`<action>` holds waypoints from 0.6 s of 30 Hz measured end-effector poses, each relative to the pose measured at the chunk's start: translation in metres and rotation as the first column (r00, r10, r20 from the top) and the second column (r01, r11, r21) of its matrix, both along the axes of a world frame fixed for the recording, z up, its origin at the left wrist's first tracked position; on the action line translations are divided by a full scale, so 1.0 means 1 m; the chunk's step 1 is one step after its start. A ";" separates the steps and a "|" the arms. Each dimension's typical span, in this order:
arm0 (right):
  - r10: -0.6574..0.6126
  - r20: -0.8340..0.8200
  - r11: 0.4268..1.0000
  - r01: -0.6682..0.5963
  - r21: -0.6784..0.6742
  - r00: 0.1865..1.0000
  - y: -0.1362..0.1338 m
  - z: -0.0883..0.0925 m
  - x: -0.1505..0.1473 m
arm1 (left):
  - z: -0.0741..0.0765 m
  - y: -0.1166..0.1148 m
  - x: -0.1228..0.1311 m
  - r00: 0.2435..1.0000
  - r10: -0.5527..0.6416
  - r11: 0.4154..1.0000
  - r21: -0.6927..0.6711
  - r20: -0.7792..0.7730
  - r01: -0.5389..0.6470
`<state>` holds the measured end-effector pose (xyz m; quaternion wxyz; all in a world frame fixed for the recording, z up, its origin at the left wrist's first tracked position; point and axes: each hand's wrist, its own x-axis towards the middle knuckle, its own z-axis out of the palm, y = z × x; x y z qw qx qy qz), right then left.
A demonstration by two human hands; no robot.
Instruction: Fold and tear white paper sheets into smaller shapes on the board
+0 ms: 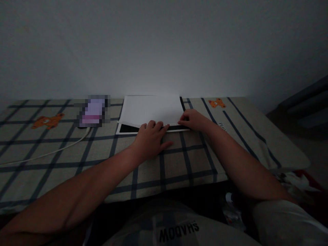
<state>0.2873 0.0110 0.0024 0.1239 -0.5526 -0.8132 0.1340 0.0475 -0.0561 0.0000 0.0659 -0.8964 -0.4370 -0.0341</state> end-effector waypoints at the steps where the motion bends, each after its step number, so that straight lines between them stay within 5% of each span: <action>1: 0.000 0.000 1.000 0.000 -0.005 1.000 0.000 0.000 0.000 | -0.001 0.001 0.000 1.000 -0.007 1.000 0.007 0.006 0.007; 18: -0.011 -0.007 1.000 0.011 -0.001 1.000 -0.002 -0.001 -0.001 | -0.011 0.010 0.002 0.987 -0.144 0.989 -0.024 0.073 0.146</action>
